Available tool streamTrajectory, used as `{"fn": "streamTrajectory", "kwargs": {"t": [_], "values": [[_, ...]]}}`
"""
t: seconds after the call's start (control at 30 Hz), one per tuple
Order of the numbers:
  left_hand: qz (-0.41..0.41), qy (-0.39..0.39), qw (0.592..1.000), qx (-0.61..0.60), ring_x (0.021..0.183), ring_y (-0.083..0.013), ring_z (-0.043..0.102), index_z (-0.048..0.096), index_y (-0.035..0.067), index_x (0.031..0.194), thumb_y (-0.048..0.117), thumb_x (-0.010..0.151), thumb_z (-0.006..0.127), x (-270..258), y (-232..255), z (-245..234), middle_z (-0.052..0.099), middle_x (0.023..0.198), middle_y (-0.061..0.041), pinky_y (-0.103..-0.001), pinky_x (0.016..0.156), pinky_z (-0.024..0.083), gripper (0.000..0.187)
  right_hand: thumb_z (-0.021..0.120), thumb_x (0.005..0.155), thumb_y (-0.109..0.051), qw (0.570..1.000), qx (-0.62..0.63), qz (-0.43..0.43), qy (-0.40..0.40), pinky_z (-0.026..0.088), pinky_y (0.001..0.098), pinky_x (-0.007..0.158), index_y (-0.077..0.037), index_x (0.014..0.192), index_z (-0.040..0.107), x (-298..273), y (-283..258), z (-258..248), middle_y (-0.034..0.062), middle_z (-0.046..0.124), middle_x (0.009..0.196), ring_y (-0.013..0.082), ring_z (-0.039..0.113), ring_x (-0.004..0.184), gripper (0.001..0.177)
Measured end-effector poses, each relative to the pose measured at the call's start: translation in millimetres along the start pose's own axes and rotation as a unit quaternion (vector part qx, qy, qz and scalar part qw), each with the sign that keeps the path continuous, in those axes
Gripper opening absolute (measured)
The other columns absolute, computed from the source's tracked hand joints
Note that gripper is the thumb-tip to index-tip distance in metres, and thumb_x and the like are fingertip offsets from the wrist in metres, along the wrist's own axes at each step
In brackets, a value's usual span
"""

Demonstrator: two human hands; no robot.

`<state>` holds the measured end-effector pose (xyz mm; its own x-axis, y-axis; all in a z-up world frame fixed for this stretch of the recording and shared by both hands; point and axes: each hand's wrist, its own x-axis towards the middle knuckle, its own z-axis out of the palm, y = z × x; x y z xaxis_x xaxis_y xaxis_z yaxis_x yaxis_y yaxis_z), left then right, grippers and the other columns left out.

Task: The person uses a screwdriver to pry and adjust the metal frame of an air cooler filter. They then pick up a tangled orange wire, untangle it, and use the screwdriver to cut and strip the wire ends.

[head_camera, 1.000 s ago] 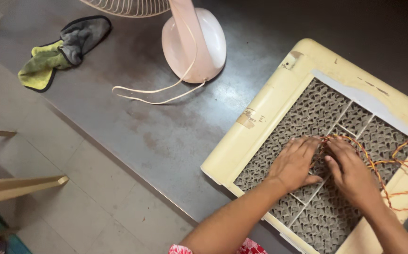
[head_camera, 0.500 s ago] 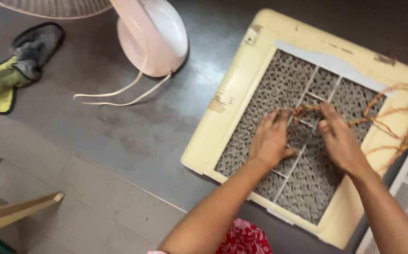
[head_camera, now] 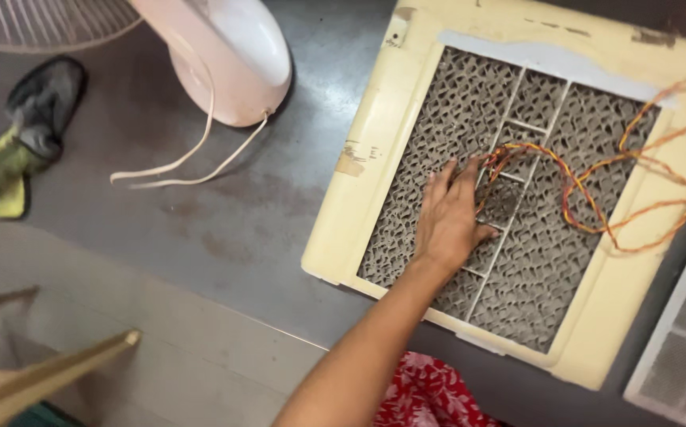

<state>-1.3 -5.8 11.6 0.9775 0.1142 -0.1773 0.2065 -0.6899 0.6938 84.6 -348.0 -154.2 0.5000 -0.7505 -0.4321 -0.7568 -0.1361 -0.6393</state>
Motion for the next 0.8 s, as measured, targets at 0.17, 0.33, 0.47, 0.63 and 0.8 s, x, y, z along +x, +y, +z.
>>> {"fn": "streamTrajectory", "kwargs": {"t": [0.17,0.33,0.47,0.63,0.8], "values": [[0.013,0.012,1.0,0.002,0.15,-0.0375,0.033,0.035,0.006,0.153,0.023,0.059,0.095,-1.6,3.3,-3.5,0.045,0.155,-0.018,-0.049,0.126,0.021,0.112,0.075,0.091,-0.021,0.995,-0.016,0.019,0.093,0.056,0.0355,0.085,0.005,0.118,0.063,70.7,23.6,-43.0,0.0224,0.068,0.117,0.0267,0.069,0.099,0.039],[-0.028,-0.011,1.0,-0.002,0.144,-0.044,0.033,0.038,0.01,0.151,0.021,0.059,0.096,-1.3,11.0,-12.1,0.036,0.157,-0.025,-0.049,0.121,0.024,0.11,0.083,0.086,-0.022,0.983,-0.011,0.073,0.168,0.06,0.0336,0.076,0.005,0.109,0.065,119.2,34.6,-126.8,0.0222,0.071,0.11,0.0255,0.074,0.09,0.04],[-0.028,-0.007,1.0,0.008,0.143,-0.045,0.033,0.04,0.011,0.15,0.02,0.058,0.097,-2.1,15.0,-14.2,0.037,0.156,-0.025,-0.049,0.119,0.026,0.108,0.089,0.081,-0.023,0.982,0.02,0.091,0.166,0.064,0.0321,0.068,0.005,0.102,0.068,123.9,34.6,-137.6,0.0221,0.073,0.104,0.0245,0.077,0.083,0.041],[-0.012,-0.006,1.0,0.005,0.143,-0.0421,0.036,0.04,0.008,0.151,0.019,0.061,0.095,-1.9,11.4,-12.2,0.037,0.155,-0.025,-0.048,0.119,0.03,0.106,0.091,0.08,-0.013,0.981,0.022,0.072,0.176,0.064,0.0338,0.063,0.009,0.101,0.064,109.2,27.0,-139.9,0.0253,0.071,0.103,0.0264,0.076,0.081,0.041],[-0.013,-0.01,1.0,0.01,0.144,-0.0408,0.035,0.039,0.006,0.151,0.019,0.062,0.095,-0.4,15.2,-12.5,0.037,0.156,-0.025,-0.047,0.119,0.029,0.106,0.083,0.08,-0.001,0.974,0.146,0.049,0.164,0.064,0.0342,0.066,0.008,0.097,0.061,93.8,6.0,-142.9,0.0197,0.074,0.098,0.0243,0.08,0.079,0.028]]}}
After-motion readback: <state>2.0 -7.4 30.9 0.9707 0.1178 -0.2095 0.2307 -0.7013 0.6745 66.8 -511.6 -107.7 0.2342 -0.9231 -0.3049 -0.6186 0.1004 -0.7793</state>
